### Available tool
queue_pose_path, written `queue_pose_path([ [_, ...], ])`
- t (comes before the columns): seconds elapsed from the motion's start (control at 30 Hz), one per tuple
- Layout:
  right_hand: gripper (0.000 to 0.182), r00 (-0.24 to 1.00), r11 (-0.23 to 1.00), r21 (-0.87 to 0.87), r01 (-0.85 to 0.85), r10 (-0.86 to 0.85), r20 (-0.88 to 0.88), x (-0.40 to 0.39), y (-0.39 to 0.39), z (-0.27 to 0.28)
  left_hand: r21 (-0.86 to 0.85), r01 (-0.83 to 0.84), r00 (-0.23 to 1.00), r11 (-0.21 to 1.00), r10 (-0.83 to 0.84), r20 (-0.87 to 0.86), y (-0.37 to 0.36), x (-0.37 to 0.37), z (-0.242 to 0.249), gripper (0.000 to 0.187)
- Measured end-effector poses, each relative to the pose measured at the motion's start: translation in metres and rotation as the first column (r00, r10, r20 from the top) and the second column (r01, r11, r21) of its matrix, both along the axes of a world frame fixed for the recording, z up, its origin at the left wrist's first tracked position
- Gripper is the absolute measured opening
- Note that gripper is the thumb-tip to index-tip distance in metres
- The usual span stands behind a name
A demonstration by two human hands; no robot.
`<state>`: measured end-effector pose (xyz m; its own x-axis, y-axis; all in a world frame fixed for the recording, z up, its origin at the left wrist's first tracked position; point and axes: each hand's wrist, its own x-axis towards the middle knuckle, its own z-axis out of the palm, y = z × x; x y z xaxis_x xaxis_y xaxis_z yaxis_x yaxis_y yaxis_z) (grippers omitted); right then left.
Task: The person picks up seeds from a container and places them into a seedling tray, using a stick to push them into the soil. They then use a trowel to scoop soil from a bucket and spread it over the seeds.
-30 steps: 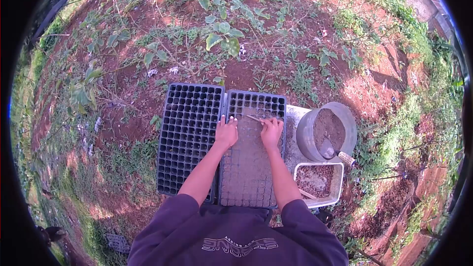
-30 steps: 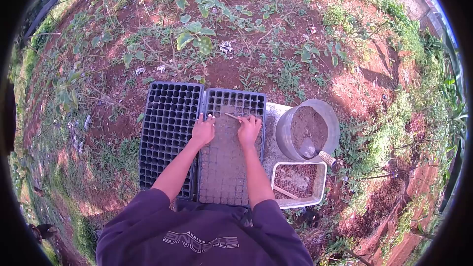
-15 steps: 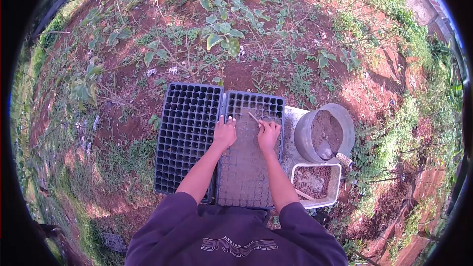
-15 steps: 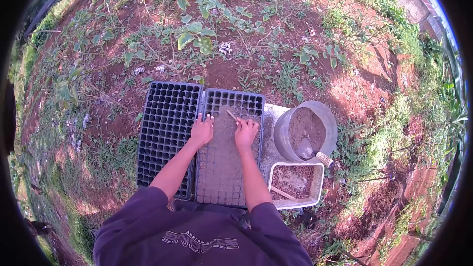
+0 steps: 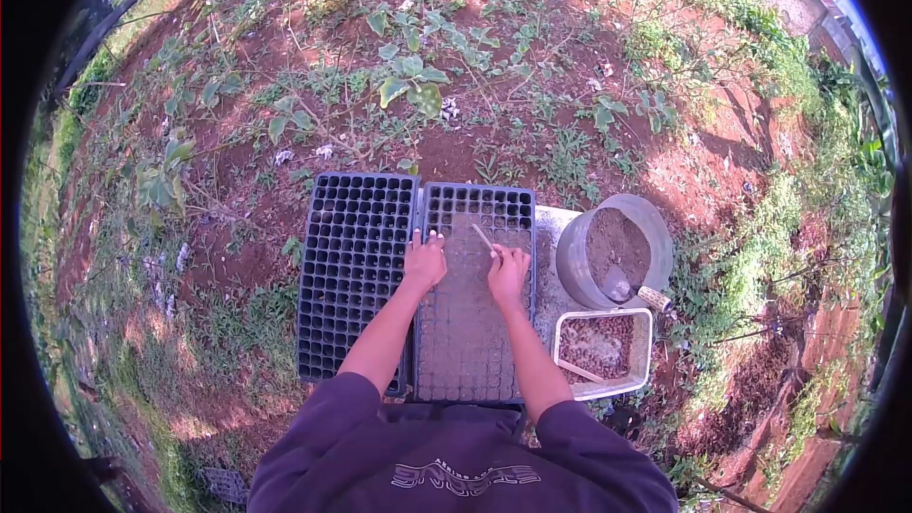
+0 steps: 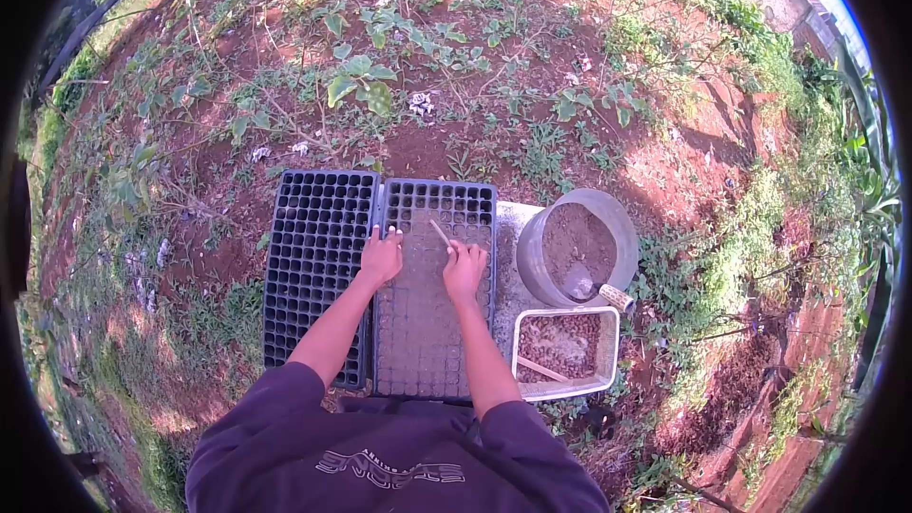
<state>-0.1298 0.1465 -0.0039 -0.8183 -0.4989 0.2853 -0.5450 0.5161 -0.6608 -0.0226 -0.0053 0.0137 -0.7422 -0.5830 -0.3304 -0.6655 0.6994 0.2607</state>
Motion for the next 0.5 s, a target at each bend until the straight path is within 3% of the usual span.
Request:
queue_pose_path([
  [0.07,0.019,1.000,1.000,0.002,0.001,-0.002,0.027,0.008,0.014,0.010,-0.008,0.006,1.000,1.000,-0.006,-0.017,0.005,0.004,0.001,0.048],
  [0.17,0.017,1.000,0.999,-0.027,-0.025,0.025,-0.004,0.019,0.037,0.024,-0.039,-0.085,0.953,0.996,0.069,-0.296,0.016,0.011,0.007,0.037],
  [0.2,0.016,0.999,0.999,-0.030,-0.044,0.044,-0.014,0.022,0.046,0.029,-0.035,-0.068,0.953,0.997,0.055,-0.298,0.022,0.015,0.009,0.037],
  [0.27,0.016,0.999,0.999,-0.024,-0.048,0.047,-0.025,0.025,0.067,0.031,-0.029,0.036,0.757,0.999,-0.046,-0.652,0.036,0.023,0.008,0.032],
  [0.3,0.015,0.999,0.999,-0.010,-0.042,0.041,-0.030,0.025,0.076,0.033,-0.014,0.074,0.677,0.997,-0.061,-0.733,0.046,0.026,0.007,0.028],
  [0.5,0.015,0.998,0.999,0.016,-0.044,0.045,-0.054,0.019,0.128,0.032,0.294,0.087,0.676,0.952,0.161,-0.719,0.124,0.029,0.018,0.016],
])
